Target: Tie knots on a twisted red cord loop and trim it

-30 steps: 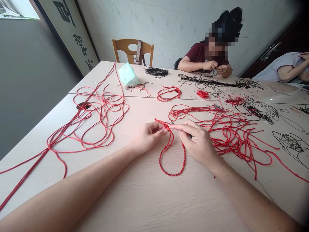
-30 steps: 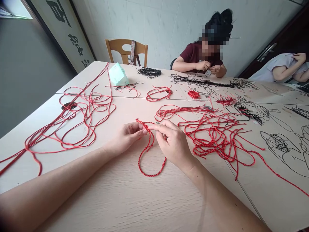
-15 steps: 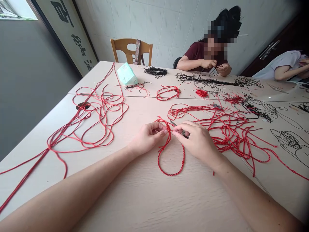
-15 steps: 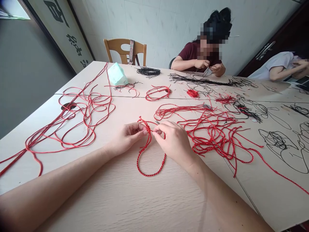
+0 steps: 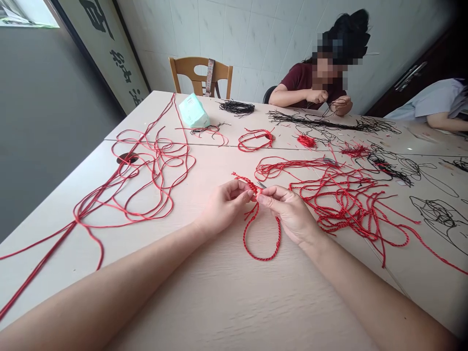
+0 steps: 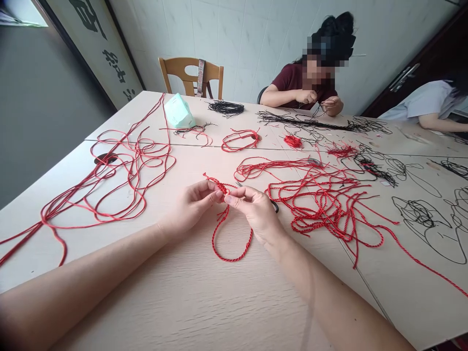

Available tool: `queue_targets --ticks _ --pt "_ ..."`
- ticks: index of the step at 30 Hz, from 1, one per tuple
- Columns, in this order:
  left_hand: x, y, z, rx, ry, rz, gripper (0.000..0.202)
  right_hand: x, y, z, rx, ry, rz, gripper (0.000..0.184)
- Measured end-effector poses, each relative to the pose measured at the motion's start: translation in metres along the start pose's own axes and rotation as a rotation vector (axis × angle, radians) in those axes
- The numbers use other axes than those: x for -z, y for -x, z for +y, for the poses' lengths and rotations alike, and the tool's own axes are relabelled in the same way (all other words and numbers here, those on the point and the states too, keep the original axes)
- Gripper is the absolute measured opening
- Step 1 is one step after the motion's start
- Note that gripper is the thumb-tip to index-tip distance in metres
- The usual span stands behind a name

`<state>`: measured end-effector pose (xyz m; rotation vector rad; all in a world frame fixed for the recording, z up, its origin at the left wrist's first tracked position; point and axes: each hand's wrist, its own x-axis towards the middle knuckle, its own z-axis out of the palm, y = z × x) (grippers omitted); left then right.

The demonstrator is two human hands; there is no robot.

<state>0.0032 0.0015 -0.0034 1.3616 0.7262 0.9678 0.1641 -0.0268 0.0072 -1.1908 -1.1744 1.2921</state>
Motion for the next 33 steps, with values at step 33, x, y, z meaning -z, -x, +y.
queue_targets --ticks 33 --pt "0.014 -0.008 0.002 0.041 0.106 -0.156 0.022 -0.001 0.004 -0.004 0.024 -0.009 -0.076 0.022"
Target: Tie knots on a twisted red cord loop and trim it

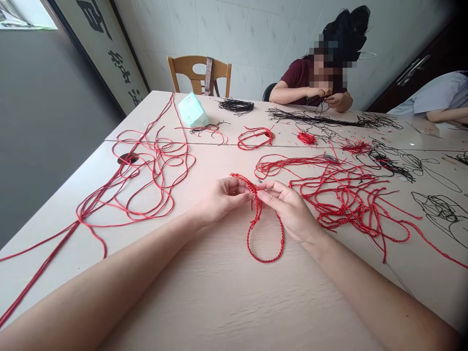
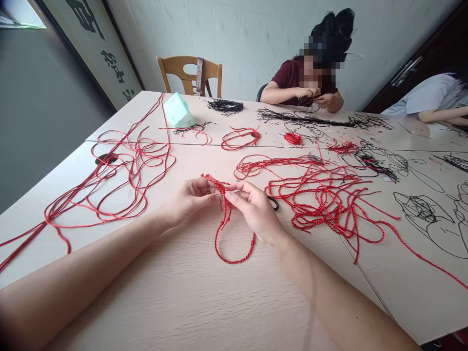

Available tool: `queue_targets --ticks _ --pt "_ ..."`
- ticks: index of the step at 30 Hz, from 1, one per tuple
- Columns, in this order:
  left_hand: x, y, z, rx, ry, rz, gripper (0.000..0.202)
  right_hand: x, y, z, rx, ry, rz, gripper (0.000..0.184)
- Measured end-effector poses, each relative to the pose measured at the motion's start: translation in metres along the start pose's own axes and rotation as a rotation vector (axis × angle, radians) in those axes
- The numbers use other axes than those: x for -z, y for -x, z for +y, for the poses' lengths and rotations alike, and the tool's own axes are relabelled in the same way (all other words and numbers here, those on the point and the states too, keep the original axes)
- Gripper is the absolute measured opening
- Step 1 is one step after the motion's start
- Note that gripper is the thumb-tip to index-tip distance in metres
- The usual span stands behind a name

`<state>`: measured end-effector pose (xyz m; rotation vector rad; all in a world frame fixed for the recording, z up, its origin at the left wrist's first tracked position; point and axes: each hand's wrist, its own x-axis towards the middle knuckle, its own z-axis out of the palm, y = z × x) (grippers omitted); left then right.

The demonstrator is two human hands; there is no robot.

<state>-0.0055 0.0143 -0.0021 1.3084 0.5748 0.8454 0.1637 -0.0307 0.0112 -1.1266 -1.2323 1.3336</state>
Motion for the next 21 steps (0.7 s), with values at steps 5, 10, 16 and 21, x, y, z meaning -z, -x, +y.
queue_targets --ticks 5,10,16,21 --pt "-0.003 0.002 0.0 -0.056 -0.064 0.03 0.019 -0.001 0.002 -0.004 -0.202 -0.2 -0.042 0.022" --pt "-0.004 0.003 -0.001 -0.06 -0.076 0.117 0.022 -0.004 0.002 0.002 -0.285 -0.275 -0.101 0.023" --pt "-0.01 0.004 -0.004 -0.049 -0.102 0.127 0.02 -0.002 -0.003 0.013 -0.102 -0.146 0.046 0.02" --pt "-0.014 0.004 -0.006 -0.011 -0.067 0.143 0.019 -0.004 -0.001 0.012 0.228 0.167 0.191 0.023"
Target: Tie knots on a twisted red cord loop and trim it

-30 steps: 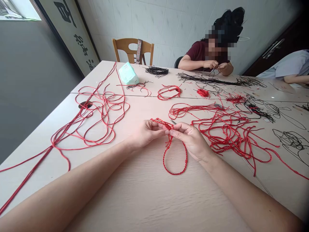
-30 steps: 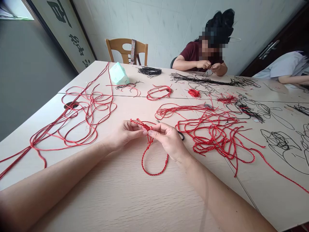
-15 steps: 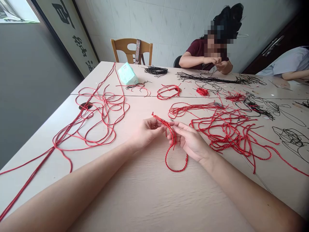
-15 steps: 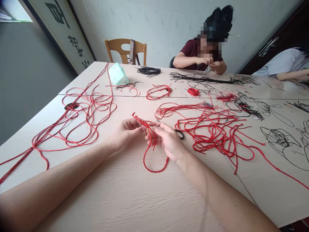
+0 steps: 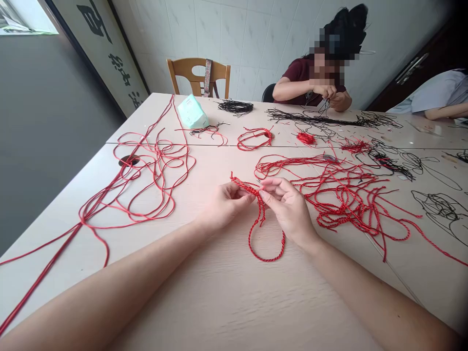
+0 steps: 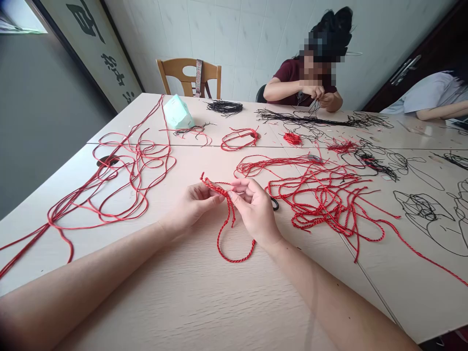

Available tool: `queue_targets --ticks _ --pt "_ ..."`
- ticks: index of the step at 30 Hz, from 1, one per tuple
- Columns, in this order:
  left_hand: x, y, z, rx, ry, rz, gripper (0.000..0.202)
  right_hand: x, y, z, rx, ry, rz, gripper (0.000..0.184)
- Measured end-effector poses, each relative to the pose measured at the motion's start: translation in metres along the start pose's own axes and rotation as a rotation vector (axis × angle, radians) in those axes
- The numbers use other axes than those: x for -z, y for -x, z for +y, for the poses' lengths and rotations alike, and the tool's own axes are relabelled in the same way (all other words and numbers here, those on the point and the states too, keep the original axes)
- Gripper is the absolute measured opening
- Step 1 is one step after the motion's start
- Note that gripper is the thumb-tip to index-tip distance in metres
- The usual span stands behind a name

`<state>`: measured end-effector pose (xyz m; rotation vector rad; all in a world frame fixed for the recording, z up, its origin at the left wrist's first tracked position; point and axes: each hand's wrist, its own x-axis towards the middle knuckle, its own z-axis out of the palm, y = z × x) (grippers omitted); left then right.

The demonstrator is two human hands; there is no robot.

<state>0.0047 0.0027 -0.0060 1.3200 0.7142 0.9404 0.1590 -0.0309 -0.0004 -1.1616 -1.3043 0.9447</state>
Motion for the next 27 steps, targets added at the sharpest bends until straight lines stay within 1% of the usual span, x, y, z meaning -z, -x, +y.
queue_targets --ticks 2,3,6,9,12,16,17,19,22,25,27 --pt "-0.001 0.001 0.001 0.031 0.03 0.002 0.018 0.0 0.002 -0.001 0.071 0.068 0.025 0.03" --pt "-0.001 0.001 0.002 0.044 0.044 0.001 0.017 0.0 0.002 -0.001 0.097 0.095 0.031 0.031" --pt "-0.001 0.001 0.006 0.071 0.092 -0.016 0.019 0.001 0.003 -0.002 0.165 0.206 0.043 0.022" --pt "-0.001 0.001 0.009 0.086 0.12 -0.022 0.02 0.004 0.002 -0.004 0.211 0.333 0.027 0.012" --pt "-0.001 0.001 0.009 0.098 0.113 -0.01 0.021 0.006 0.002 -0.007 0.276 0.436 -0.004 0.009" --pt "0.001 0.0 0.006 0.099 0.11 -0.006 0.022 0.008 0.001 -0.01 0.417 0.525 -0.035 0.015" --pt "0.002 0.0 0.005 0.099 0.111 -0.006 0.022 0.008 0.001 -0.01 0.431 0.53 -0.046 0.017" --pt "0.003 -0.001 0.003 0.097 0.109 -0.004 0.022 0.008 0.001 -0.01 0.414 0.516 -0.061 0.019" --pt "0.003 0.0 0.003 0.1 0.091 -0.003 0.022 0.009 0.002 -0.01 0.373 0.503 -0.037 0.026" --pt "0.003 0.0 0.004 0.117 0.067 0.007 0.021 0.009 0.003 -0.012 0.438 0.6 0.006 0.028" --pt "0.003 0.0 0.005 0.117 0.057 0.002 0.021 0.01 0.004 -0.014 0.497 0.685 0.001 0.029"
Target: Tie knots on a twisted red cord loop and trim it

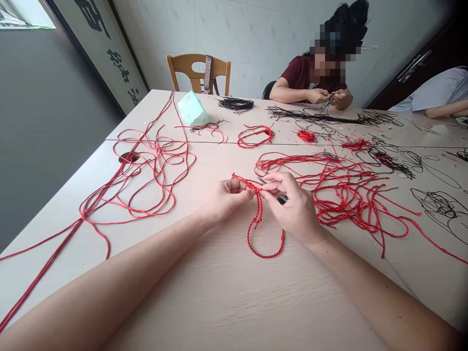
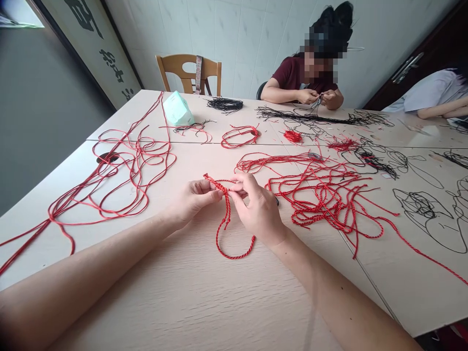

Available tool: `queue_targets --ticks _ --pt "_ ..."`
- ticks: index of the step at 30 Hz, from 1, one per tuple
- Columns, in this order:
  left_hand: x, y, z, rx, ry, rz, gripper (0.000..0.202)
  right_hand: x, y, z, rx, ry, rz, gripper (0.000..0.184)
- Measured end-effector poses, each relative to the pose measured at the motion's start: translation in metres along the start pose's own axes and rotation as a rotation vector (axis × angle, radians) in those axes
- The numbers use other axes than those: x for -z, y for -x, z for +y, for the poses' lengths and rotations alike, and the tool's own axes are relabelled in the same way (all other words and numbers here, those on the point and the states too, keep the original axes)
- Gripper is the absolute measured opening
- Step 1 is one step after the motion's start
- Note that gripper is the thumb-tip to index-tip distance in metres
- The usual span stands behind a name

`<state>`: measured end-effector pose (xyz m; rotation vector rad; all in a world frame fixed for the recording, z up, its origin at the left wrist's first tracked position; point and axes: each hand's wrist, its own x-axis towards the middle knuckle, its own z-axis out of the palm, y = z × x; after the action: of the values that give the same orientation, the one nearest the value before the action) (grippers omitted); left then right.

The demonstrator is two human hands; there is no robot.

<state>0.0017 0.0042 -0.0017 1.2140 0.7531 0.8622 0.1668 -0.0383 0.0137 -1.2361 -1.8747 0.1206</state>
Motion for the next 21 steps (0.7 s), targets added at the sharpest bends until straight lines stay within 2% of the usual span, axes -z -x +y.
queue_targets --ticks 6,11,14,18,21 --pt "0.002 -0.002 -0.001 -0.014 -0.028 -0.048 0.024 0.006 -0.002 -0.002 0.092 0.133 -0.091 0.034" --pt "0.005 -0.002 0.0 0.017 -0.171 -0.052 0.02 0.01 -0.002 -0.002 0.234 0.289 -0.146 0.034" --pt "0.005 0.0 0.003 0.059 -0.275 -0.055 0.017 0.012 -0.001 -0.001 0.272 0.33 -0.205 0.032" --pt "0.006 0.001 0.009 0.072 -0.307 -0.106 0.013 0.014 -0.004 0.005 0.276 0.235 -0.266 0.028" --pt "0.005 0.001 0.013 0.085 -0.311 -0.116 0.015 0.014 -0.007 0.007 0.2 0.085 -0.266 0.02"
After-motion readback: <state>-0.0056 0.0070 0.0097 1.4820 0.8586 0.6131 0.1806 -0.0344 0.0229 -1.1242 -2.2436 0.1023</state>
